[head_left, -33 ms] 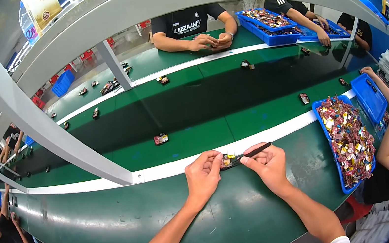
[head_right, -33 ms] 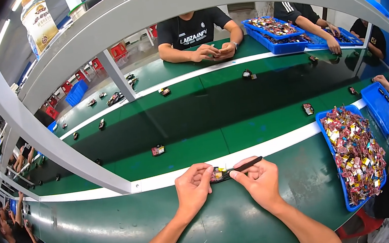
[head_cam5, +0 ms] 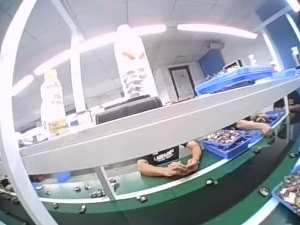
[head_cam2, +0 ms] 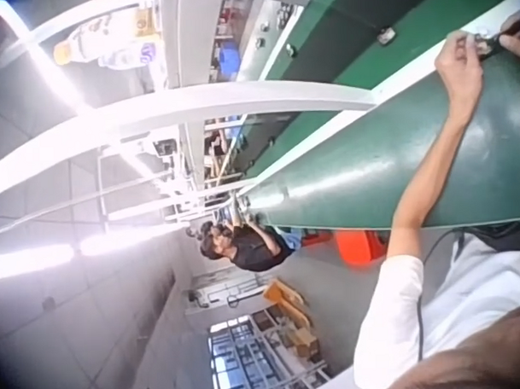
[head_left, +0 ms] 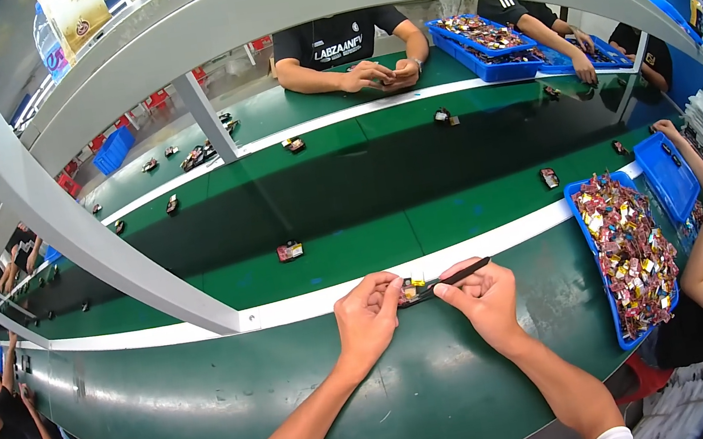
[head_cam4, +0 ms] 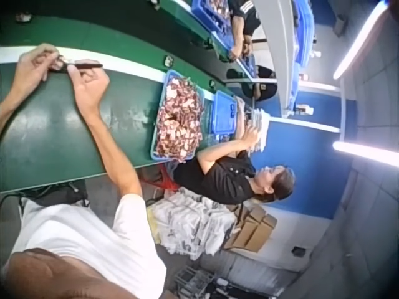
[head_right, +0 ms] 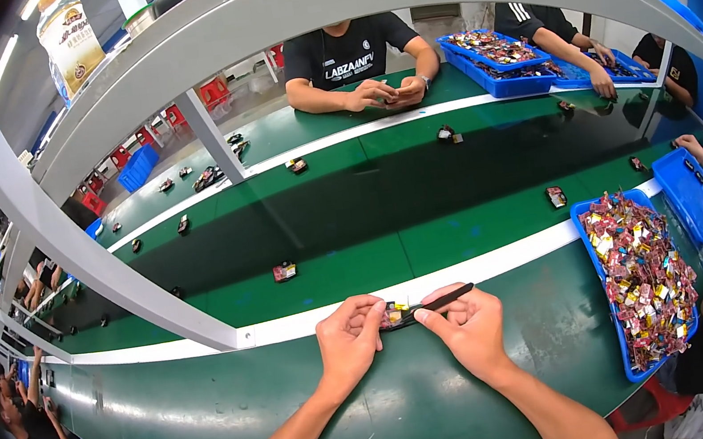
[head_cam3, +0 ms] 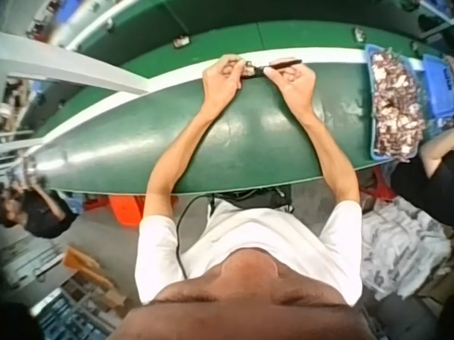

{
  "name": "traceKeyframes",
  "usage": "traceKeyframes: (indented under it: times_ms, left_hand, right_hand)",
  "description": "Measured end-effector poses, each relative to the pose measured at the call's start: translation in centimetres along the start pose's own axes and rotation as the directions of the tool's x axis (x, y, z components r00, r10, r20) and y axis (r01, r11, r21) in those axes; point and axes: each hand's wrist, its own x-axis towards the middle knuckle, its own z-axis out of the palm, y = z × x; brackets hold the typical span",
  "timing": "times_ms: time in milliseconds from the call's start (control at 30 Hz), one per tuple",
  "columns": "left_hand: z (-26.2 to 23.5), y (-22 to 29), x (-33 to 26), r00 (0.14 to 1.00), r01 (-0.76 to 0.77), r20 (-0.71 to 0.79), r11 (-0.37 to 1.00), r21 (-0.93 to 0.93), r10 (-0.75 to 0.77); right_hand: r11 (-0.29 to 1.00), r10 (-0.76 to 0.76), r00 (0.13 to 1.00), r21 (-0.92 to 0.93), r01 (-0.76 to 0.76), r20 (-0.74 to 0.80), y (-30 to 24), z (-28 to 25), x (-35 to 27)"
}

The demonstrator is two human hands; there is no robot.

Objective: The person is assembling or inspecting small electronic components on a green assembly line, using a black tool to manipulate small parts.

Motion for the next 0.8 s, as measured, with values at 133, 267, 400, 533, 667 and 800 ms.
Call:
traceKeyframes:
  times_ms: [133, 267, 400, 533, 667, 800]
  left_hand:
    - [0.1, 0.5, -0.2, 1.0, -0.011, -0.006, 1.0, 0.004, 0.011]
    - [0.0, 0.7, -0.3, 1.0, 0.022, 0.018, 1.0, 0.021, -0.022]
    - [0.2, 1.0, -0.4, 0.997, 0.019, 0.077, 0.999, -0.033, -0.017]
    - [0.3, 0.5, -0.6, 0.995, -0.058, 0.076, 0.998, 0.006, 0.058]
    - [0.5, 0.1, -0.7, 0.985, -0.169, 0.047, 0.985, 0.047, 0.167]
    - [0.6, 0.2, -0.9, 0.972, -0.236, 0.035, 0.968, 0.091, 0.233]
  right_hand:
    - [0.999, 0.001, 1.0, -0.045, -0.001, 0.018, 0.0, -0.2, -0.2]
    - [0.99, 0.014, 0.999, -0.139, -0.009, 0.031, -0.6, -0.1, -0.3]
    - [1.0, 0.018, 1.0, 0.017, -0.018, 0.006, 0.1, 0.0, -0.2]
    - [0.99, 0.138, 0.99, 0.036, -0.139, 0.025, -0.6, -0.2, -0.1]
    - [0.971, 0.232, 0.973, 0.06, -0.233, 0.022, -1.1, -0.3, 0.1]
    - [0.96, 0.276, 0.961, 0.041, -0.277, 0.02, -1.5, -0.3, 0.1]
